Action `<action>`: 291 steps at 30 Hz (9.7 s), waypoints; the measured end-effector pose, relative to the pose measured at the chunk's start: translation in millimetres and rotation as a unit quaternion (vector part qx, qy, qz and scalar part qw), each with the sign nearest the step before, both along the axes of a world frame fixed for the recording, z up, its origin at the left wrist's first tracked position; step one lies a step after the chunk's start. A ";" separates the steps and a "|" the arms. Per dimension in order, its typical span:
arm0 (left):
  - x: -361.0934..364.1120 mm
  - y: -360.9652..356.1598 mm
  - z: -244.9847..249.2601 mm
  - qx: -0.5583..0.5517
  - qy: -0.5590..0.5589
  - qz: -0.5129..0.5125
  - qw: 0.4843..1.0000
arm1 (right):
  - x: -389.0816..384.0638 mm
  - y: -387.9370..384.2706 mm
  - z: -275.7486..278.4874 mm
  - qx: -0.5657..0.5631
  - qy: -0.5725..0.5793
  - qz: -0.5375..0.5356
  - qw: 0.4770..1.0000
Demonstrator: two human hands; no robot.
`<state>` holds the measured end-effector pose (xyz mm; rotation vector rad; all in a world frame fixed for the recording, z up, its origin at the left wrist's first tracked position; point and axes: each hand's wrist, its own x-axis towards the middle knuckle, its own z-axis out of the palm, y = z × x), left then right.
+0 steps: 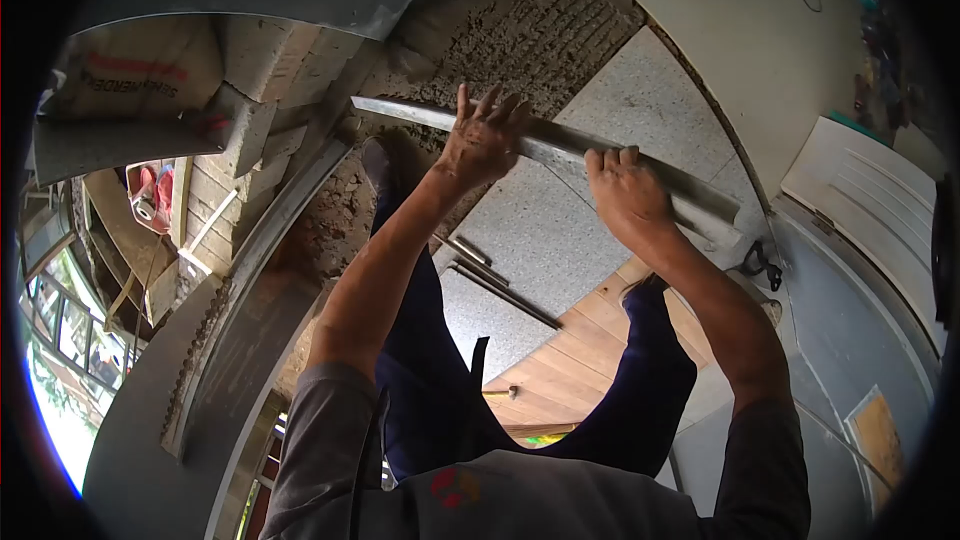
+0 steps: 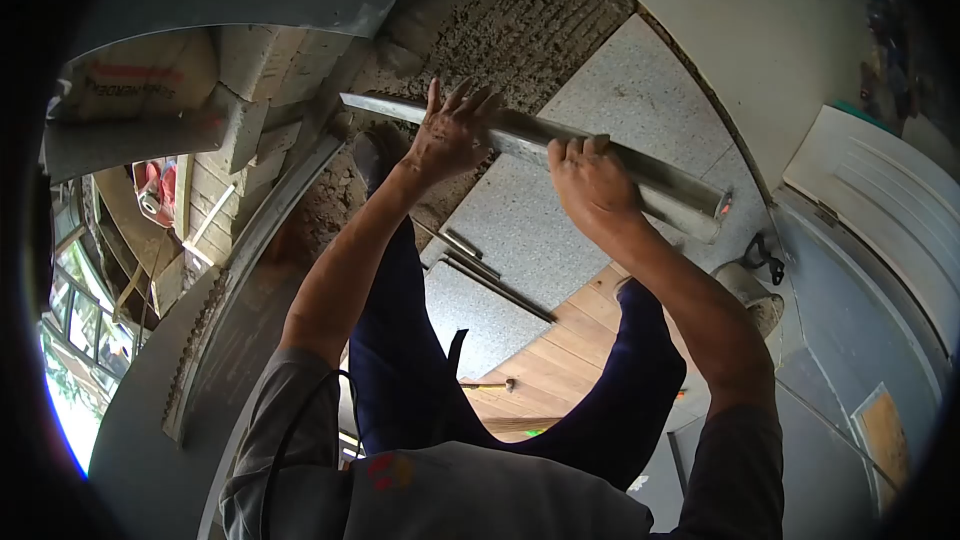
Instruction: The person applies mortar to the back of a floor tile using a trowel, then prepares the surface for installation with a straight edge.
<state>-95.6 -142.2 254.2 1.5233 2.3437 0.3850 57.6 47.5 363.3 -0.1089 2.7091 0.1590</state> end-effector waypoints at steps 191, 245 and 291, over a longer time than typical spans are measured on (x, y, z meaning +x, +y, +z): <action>1215.4 -22.0 306.9 0.352 -0.513 0.781 -0.048 | 516.3 249.9 238.3 -0.263 -0.268 -0.101 0.921; 1532.2 -209.4 267.2 0.468 -0.275 0.764 -0.350 | 715.9 -547.2 217.6 -0.147 -0.398 0.215 0.879; 1199.8 -468.7 331.8 0.490 0.051 0.230 -0.839 | 1447.1 -1222.9 27.1 0.194 -0.559 0.616 0.520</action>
